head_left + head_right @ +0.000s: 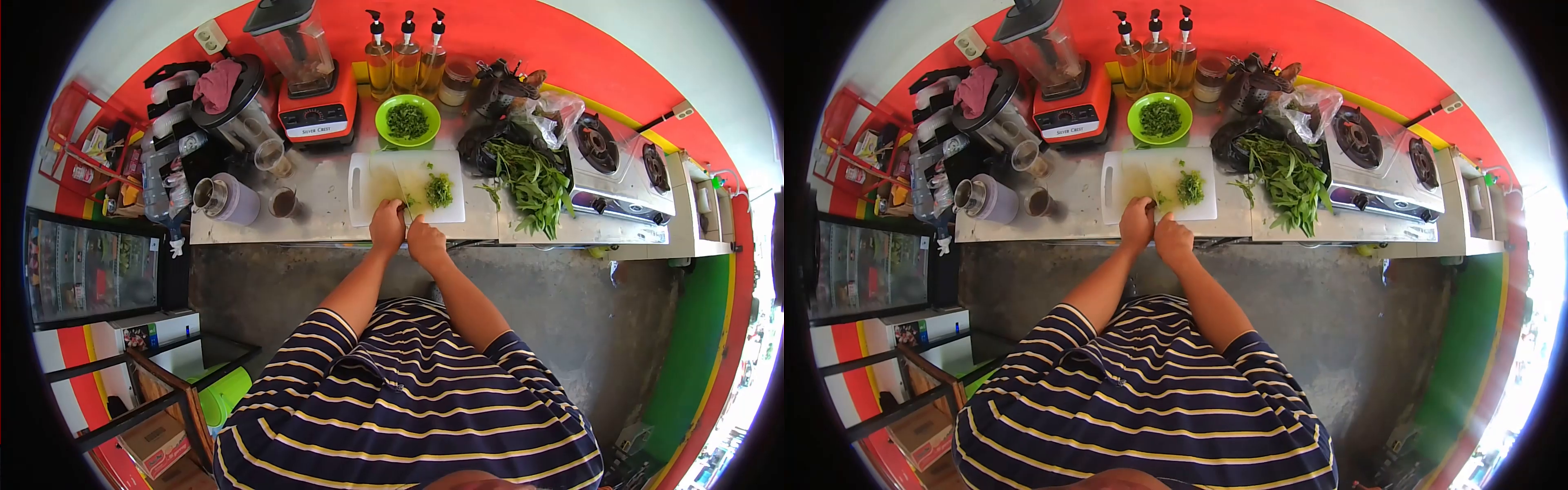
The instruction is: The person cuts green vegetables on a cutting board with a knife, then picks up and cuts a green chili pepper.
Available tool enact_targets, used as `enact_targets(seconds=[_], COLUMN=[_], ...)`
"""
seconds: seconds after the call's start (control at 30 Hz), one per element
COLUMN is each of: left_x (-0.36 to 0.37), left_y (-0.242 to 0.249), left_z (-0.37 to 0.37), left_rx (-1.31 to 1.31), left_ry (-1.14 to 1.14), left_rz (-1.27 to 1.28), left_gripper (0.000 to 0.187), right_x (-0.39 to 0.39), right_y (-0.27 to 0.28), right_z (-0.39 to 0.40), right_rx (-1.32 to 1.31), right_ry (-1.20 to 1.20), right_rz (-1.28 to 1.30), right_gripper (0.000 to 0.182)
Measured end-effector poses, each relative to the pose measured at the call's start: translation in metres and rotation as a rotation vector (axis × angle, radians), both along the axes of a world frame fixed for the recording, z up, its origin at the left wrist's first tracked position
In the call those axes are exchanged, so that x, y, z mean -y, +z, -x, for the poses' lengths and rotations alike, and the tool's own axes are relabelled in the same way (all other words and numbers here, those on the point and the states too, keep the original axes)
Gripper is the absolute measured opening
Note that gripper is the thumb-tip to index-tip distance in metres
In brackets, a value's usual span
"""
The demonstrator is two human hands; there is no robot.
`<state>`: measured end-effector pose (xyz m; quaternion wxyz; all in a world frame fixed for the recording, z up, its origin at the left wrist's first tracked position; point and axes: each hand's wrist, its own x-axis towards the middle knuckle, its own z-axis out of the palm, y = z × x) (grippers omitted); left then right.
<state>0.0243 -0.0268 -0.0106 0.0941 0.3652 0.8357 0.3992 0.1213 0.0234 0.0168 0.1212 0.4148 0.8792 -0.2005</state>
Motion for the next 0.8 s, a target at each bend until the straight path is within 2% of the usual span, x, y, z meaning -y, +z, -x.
enact_targets(seconds=[0.17, 0.33, 0.43, 0.57, 0.6, 0.63, 0.7, 0.8], left_x=[0.004, 0.011, 0.014, 0.012, 0.013, 0.015, 0.017, 0.018], left_y=[0.0, -0.015, -0.022, -0.015, -0.01, -0.009, -0.009, -0.015], left_z=[-0.004, 0.002, 0.003, 0.002, 0.001, 0.001, 0.006, 0.008], left_rx=[-0.009, -0.051, -0.034, -0.01, 0.069, 0.146, 0.129, 0.106], left_ry=[0.041, -0.05, -0.042, 0.0, 0.024, 0.048, 0.023, -0.01], left_rz=[-0.024, -0.113, -0.103, -0.054, -0.051, -0.047, -0.034, -0.023], left_gripper=[0.01, 0.013, 0.014, 0.011, 0.01, 0.01, 0.009, 0.01], right_x=[0.004, -0.003, 0.008, 0.001, -0.001, -0.002, -0.003, 0.007], right_y=[0.006, 0.022, 0.023, 0.004, 0.001, 0.01, 0.026, 0.026], right_z=[-0.004, -0.004, -0.008, -0.003, 0.0, 0.002, 0.002, -0.001], right_rx=[0.028, 0.061, 0.133, 0.07, 0.032, 0.032, 0.087, 0.108], right_ry=[-0.015, 0.045, 0.05, -0.015, -0.037, -0.033, 0.047, 0.034], right_rz=[0.026, 0.023, 0.045, 0.067, 0.056, 0.061, 0.032, 0.046], right_gripper=[0.027, 0.031, 0.033, 0.035, 0.037, 0.037, 0.037, 0.035])
